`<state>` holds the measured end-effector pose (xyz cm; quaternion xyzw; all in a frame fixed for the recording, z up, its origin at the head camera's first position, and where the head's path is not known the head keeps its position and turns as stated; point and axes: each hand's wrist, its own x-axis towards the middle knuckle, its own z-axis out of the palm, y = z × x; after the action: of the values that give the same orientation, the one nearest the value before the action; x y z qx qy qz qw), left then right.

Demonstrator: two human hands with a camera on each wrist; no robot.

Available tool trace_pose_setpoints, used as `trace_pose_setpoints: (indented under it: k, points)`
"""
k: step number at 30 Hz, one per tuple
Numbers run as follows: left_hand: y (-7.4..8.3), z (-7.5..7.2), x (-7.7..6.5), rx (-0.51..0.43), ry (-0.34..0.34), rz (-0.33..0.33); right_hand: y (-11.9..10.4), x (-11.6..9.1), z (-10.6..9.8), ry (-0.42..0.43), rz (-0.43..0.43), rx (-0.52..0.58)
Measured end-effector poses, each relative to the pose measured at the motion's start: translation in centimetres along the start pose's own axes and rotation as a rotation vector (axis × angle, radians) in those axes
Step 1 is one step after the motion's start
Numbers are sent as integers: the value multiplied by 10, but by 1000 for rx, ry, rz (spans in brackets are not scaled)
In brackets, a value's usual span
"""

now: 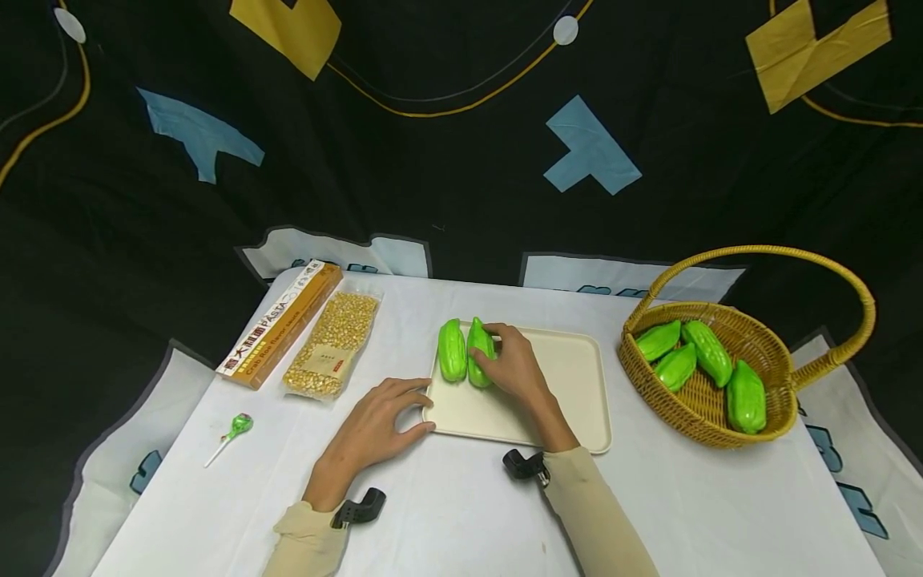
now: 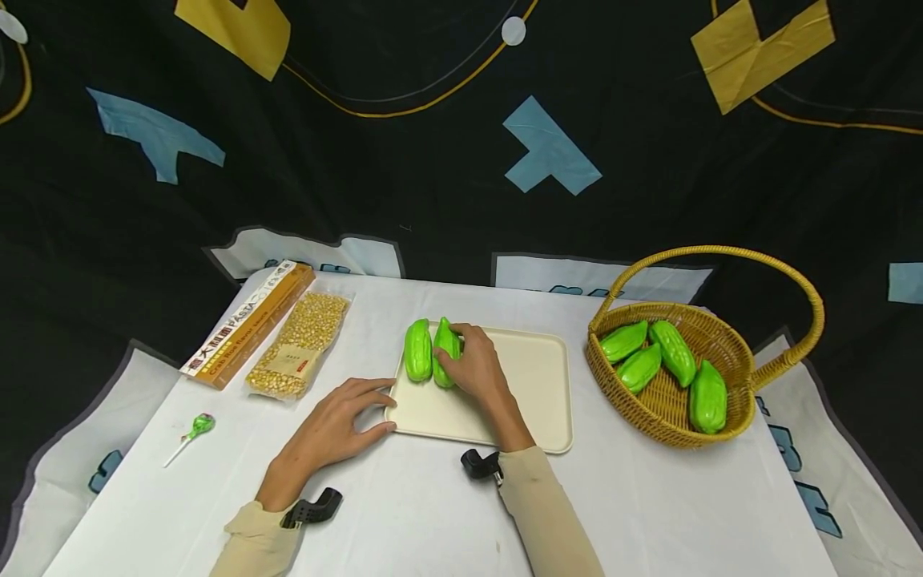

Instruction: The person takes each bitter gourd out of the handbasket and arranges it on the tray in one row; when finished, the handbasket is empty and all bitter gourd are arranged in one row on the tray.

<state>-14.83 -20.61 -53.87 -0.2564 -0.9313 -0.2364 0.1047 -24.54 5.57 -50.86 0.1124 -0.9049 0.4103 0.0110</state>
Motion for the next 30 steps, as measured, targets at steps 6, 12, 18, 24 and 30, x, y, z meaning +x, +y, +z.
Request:
trace_pose_setpoints:
  k: [6,12,18,24,30]
  points:
    - [1,0,0,0,-7,-11,-2,1,1,-16,-8,11]
    - [2,0,0,2,-17,-23,-2,1,3,-14,-23,7]
    - [2,0,0,1,-12,-20,-1,-1,3,-29,-16,0]
    - [2,0,0,0,-11,-21,0,-2,2,-25,-25,-13]
    - [2,0,0,6,0,-18,0,-6,-1,-10,-24,-11]
